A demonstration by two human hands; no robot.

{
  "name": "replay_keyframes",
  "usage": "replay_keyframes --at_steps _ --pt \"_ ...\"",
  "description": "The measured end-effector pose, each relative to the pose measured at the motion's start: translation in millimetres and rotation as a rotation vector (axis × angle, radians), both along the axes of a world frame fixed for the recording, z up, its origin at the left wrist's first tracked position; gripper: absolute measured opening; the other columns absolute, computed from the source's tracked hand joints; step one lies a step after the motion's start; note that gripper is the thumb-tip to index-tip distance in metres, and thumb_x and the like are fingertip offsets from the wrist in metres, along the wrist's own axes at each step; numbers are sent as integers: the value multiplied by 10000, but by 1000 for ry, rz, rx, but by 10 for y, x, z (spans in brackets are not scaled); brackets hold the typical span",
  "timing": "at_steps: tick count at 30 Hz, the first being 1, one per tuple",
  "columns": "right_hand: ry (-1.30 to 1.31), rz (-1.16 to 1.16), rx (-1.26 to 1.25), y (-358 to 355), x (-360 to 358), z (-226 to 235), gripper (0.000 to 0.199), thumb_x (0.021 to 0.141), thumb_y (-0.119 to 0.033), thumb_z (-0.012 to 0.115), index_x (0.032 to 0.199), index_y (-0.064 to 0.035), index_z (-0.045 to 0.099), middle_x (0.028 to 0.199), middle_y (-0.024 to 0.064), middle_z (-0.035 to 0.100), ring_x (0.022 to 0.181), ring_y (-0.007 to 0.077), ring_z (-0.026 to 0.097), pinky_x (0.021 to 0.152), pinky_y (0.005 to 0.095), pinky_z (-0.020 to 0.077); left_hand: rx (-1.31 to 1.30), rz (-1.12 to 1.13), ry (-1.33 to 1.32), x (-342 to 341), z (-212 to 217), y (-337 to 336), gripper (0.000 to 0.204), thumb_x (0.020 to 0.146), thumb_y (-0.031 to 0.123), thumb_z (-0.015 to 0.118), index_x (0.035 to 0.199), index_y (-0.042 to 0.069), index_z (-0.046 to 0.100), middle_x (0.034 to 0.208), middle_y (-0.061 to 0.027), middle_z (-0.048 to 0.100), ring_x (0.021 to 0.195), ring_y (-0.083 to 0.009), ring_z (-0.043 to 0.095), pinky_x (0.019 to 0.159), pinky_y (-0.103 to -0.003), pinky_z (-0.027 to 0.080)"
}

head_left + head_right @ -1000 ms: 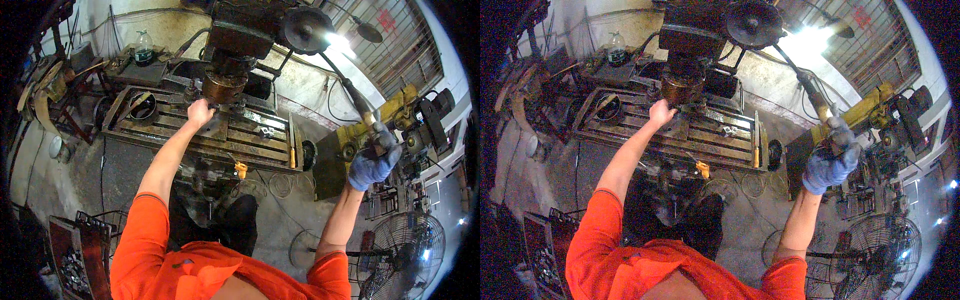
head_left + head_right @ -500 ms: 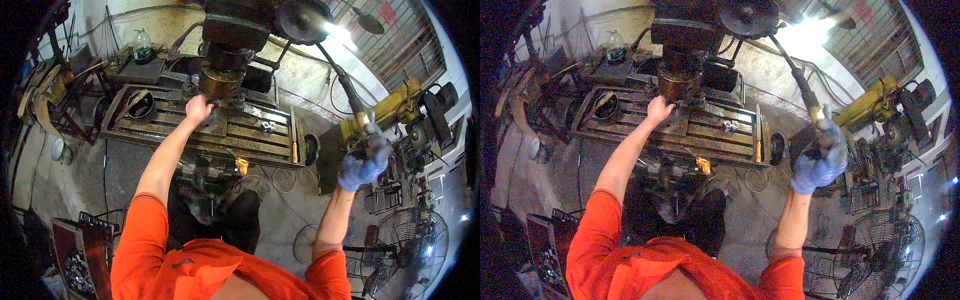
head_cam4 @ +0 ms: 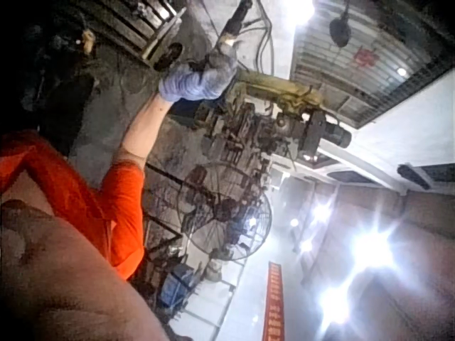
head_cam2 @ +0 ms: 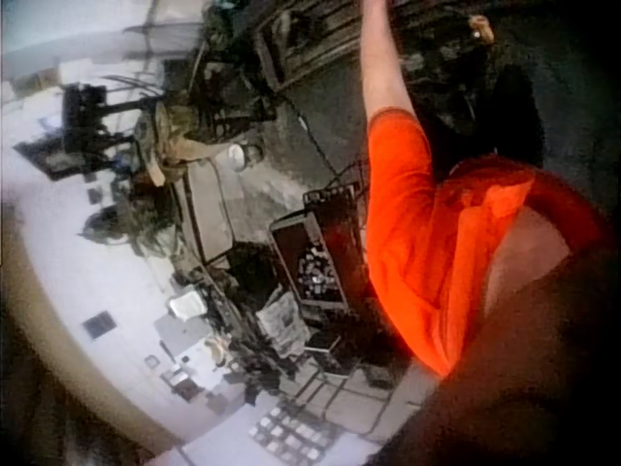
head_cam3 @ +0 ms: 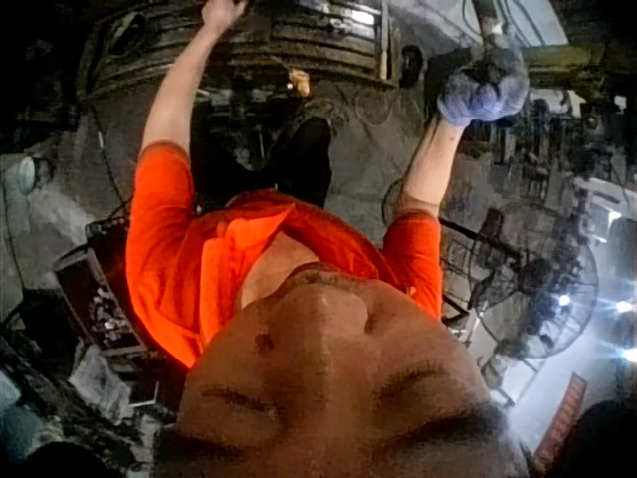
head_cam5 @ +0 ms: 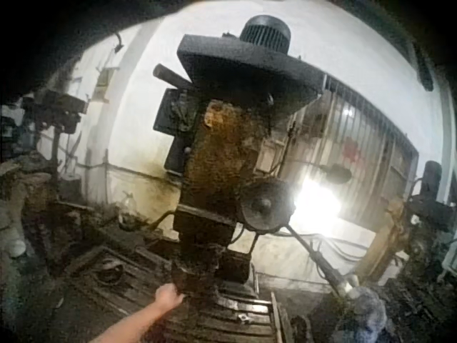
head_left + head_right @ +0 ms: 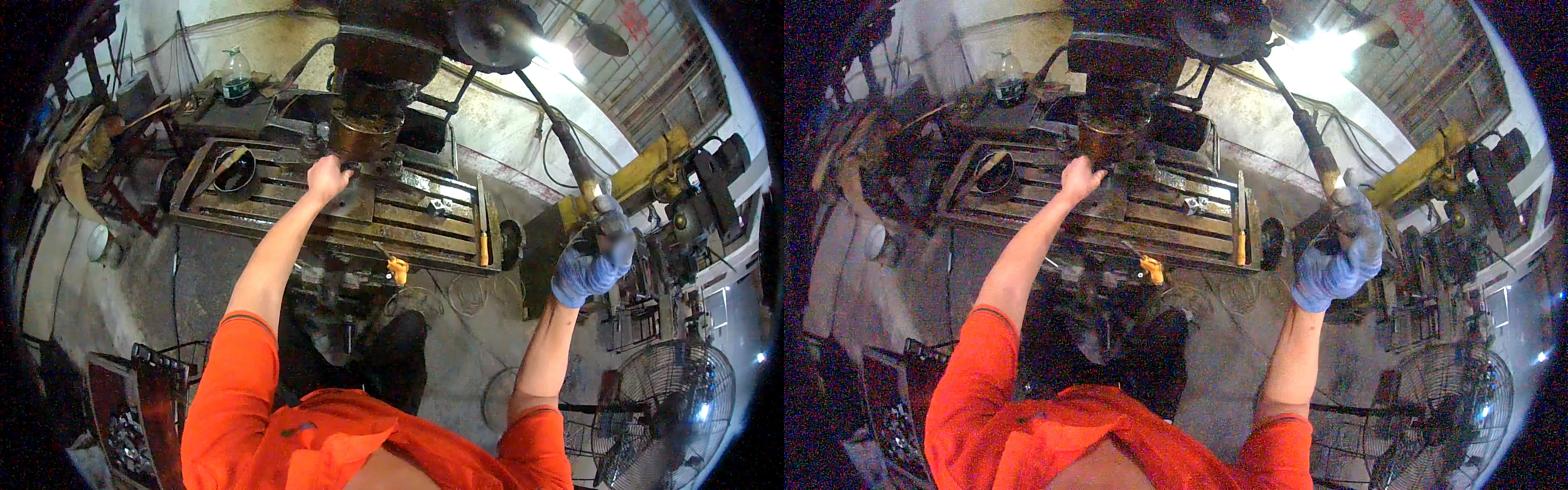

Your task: The person is using an air gun to clean metal shavings off a workpiece on a milling machine and then handles small metal components.

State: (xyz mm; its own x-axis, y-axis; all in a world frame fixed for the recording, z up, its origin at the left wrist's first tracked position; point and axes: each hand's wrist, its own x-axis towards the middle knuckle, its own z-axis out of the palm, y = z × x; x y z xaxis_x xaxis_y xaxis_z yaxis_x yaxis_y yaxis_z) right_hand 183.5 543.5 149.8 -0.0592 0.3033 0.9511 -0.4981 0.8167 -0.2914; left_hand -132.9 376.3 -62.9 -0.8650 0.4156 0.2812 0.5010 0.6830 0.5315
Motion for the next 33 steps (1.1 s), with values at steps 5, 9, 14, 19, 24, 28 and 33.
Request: replay_keyframes --at_steps 5,9,14,19,24,28,33 --pt "5 181 -1 -35 -10 62 357 897 -248 374 701 11 521 849 159 605 889 304 559 858 436 392 121 -159 109 -190 -71 -472 409 715 210 654 1105 120 570 838 -150 633 813 -333 594 710 -416 475" --pt "16 181 -18 8 22 72 312 883 -245 390 722 -6 509 805 142 575 851 280 544 857 438 386 92 -105 320 49 339 -1373 374 720 169 627 1088 136 572 926 -130 611 834 -311 579 726 -398 465" --pt "26 130 -53 -60 -4 124 318 890 -240 362 715 -8 491 817 143 585 850 256 548 862 428 390 -175 193 445 -161 334 -2562 545 706 133 644 1222 189 479 1060 -125 528 971 -310 528 896 -489 361" --pt "-1 138 -22 34 31 97 327 891 -249 368 733 1 508 850 160 591 862 256 546 872 433 389 -375 105 301 -325 139 -2664 504 734 103 602 1217 186 485 955 -131 581 918 -310 555 883 -489 370" --pt "32 178 -96 -85 -20 161 324 887 -253 383 710 -2 487 806 144 573 858 260 544 888 438 380 -113 96 377 -470 -17 -2685 321 817 114 515 1135 108 560 763 -146 613 739 -308 588 726 -398 445" --pt "48 201 -55 -1 7 142 322 889 -242 374 719 4 493 835 149 580 871 268 543 921 465 357 541 116 -54 -172 85 -2426 275 880 212 506 1059 24 596 599 -53 558 528 -124 539 476 -271 433" --pt "0 -30 39 -65 11 33 218 877 -120 426 719 3 512 875 166 611 914 318 588 837 430 451 634 -85 -376 341 125 -1643 277 893 202 490 1043 -7 592 559 -9 521 451 -77 480 398 -229 384"
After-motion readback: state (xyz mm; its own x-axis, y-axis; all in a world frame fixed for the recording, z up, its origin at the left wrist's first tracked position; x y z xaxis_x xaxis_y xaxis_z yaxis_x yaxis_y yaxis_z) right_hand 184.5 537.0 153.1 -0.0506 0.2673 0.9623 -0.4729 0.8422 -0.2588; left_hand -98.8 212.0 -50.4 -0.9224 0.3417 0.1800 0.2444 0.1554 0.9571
